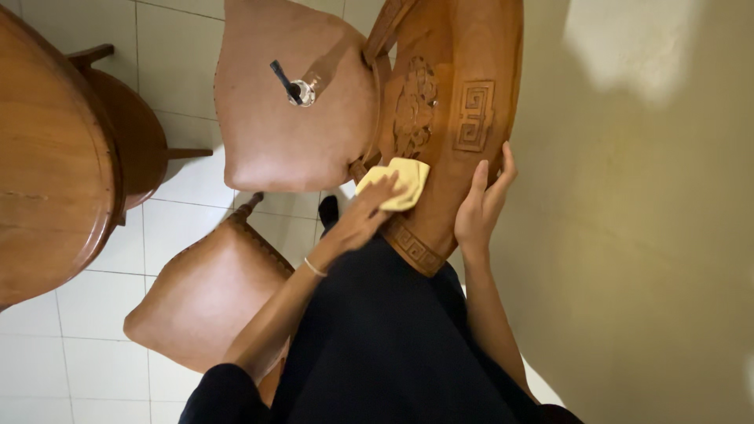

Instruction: The person wipes the wooden back and frame of several dining chairs with a cloth, spraying them with a cleaning liquid from a bottle.

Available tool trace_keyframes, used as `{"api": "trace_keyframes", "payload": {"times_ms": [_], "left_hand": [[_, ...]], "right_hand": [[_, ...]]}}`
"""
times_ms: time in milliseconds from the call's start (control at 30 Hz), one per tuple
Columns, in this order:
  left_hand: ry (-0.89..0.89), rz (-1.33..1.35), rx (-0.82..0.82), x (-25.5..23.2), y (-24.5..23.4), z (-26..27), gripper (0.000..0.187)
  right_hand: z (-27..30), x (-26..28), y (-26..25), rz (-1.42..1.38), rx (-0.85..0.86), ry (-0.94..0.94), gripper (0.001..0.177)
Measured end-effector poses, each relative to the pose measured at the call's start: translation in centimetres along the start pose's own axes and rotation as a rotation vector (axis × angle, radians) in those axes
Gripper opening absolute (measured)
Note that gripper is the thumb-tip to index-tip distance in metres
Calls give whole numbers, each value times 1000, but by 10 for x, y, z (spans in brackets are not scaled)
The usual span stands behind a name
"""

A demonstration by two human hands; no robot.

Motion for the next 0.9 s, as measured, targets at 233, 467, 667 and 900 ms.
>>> {"api": "trace_keyframes", "payload": {"times_ms": [233, 467, 667, 900], "left_hand": [[-90, 417, -121, 13, 4, -4, 55], [-352, 168, 36, 9, 26, -25, 61], [-150, 274, -42, -8, -1, -24, 83], [-187, 226, -50, -4, 11, -26, 82]], "right_hand": [[-1, -5, 2, -60, 9, 13, 54], [0, -8, 2, -65, -15, -26, 53], [0, -7, 3, -77, -5, -24, 53], [-2, -6, 2, -63, 7, -7, 53]]}}
Point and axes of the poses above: each hand's wrist, its own z-axis away from the middle knuckle, its own y-axis out of the palm, x = y × z, the point moved 4 cm from there along -z, towards the middle knuckle, and after that the axes turned 6 degrees about y, right-handed, at the moved point
